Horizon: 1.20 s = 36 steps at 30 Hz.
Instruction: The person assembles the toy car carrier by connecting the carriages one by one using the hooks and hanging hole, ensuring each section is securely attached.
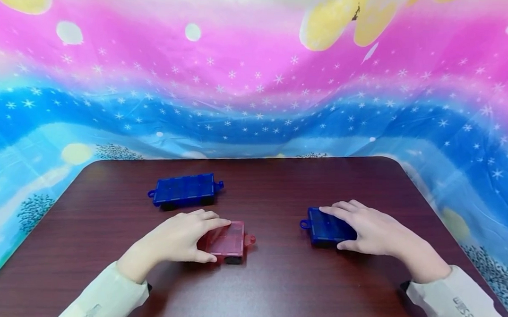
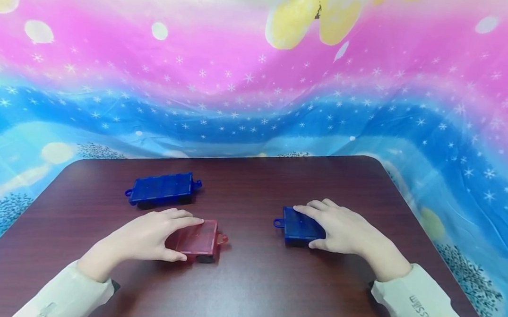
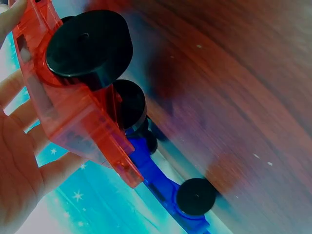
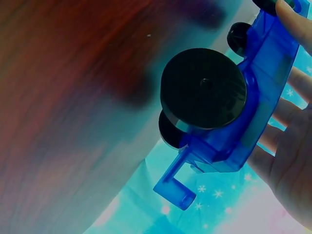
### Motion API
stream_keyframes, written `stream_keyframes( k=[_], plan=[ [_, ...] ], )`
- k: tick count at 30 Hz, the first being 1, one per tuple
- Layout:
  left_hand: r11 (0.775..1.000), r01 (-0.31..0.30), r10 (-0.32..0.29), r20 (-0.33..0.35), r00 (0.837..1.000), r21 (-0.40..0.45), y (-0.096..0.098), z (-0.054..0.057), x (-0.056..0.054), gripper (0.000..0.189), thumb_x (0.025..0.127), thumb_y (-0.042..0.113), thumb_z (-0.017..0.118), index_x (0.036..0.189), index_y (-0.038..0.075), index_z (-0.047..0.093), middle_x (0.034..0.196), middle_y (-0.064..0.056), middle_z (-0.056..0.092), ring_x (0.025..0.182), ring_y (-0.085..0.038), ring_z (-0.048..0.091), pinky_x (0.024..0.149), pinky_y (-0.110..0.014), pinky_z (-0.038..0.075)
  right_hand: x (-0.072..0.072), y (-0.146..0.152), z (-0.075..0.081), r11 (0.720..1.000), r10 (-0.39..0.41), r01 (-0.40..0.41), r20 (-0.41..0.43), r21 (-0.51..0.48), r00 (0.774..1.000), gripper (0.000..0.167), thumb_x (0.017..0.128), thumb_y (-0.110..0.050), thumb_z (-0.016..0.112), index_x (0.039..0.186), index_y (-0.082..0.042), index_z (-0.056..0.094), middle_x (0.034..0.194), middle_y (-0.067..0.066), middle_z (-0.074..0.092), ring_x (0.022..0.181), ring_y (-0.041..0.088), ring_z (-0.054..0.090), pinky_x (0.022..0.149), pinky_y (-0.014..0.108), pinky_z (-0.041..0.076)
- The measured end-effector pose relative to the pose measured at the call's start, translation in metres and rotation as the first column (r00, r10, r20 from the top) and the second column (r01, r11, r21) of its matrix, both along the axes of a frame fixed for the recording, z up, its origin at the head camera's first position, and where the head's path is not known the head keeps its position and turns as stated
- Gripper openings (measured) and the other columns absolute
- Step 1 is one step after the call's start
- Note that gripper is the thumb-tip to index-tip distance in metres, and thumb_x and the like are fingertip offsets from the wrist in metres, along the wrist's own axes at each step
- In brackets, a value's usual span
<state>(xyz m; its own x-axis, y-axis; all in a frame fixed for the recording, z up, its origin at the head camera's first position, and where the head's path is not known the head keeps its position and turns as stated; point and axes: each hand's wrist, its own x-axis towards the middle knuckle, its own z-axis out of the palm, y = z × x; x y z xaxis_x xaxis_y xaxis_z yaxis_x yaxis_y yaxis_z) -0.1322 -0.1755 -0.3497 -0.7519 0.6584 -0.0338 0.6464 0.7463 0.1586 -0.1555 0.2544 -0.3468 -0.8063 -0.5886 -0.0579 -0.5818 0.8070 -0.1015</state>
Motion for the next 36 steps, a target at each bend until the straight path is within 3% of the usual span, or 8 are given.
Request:
stream_keyframes(
  k=[16, 25, 36],
  plan=[
    [1.0, 0.028, -0.028, -0.035, 0.999, 0.0, 0.027, 0.0, -0.008, 0.075, 0.077, 0.057, 0.075, 0.142, 0.026, 0.054, 0.128, 0.001, 0.063, 0.112, -0.016, 0.061, 0.091, -0.04, 0.056, 0.003, -0.013, 0.008, 0.999, 0.033, -0.034, -0.027, -0.024, 0.999, 0.078, 0.08, -0.039, 0.081, 0.148, -0.027, 0.046, 0.137, 0.008, 0.057, 0.122, 0.031, 0.055, 0.091, 0.053, 0.054],
    [0.999, 0.039, -0.039, -0.049, 0.998, -0.002, 0.037, 0.002, -0.013, 0.075, 0.077, 0.058, 0.075, 0.142, 0.026, 0.055, 0.127, 0.001, 0.064, 0.108, -0.015, 0.061, 0.085, -0.038, 0.056, 0.005, -0.019, 0.008, 0.999, 0.037, -0.038, -0.024, -0.021, 0.999, 0.078, 0.08, -0.041, 0.081, 0.149, -0.028, 0.046, 0.138, 0.008, 0.057, 0.123, 0.032, 0.055, 0.091, 0.053, 0.054],
    [0.999, 0.044, -0.043, -0.023, 0.999, 0.013, 0.051, -0.002, -0.023, 0.075, 0.078, 0.059, 0.074, 0.143, 0.027, 0.054, 0.13, 0.0, 0.064, 0.112, -0.017, 0.061, 0.089, -0.04, 0.056, 0.006, -0.026, 0.012, 0.998, 0.054, -0.055, -0.029, -0.032, 0.998, 0.078, 0.08, -0.041, 0.08, 0.149, -0.027, 0.046, 0.139, 0.007, 0.057, 0.124, 0.03, 0.055, 0.092, 0.053, 0.054]
  ],
)
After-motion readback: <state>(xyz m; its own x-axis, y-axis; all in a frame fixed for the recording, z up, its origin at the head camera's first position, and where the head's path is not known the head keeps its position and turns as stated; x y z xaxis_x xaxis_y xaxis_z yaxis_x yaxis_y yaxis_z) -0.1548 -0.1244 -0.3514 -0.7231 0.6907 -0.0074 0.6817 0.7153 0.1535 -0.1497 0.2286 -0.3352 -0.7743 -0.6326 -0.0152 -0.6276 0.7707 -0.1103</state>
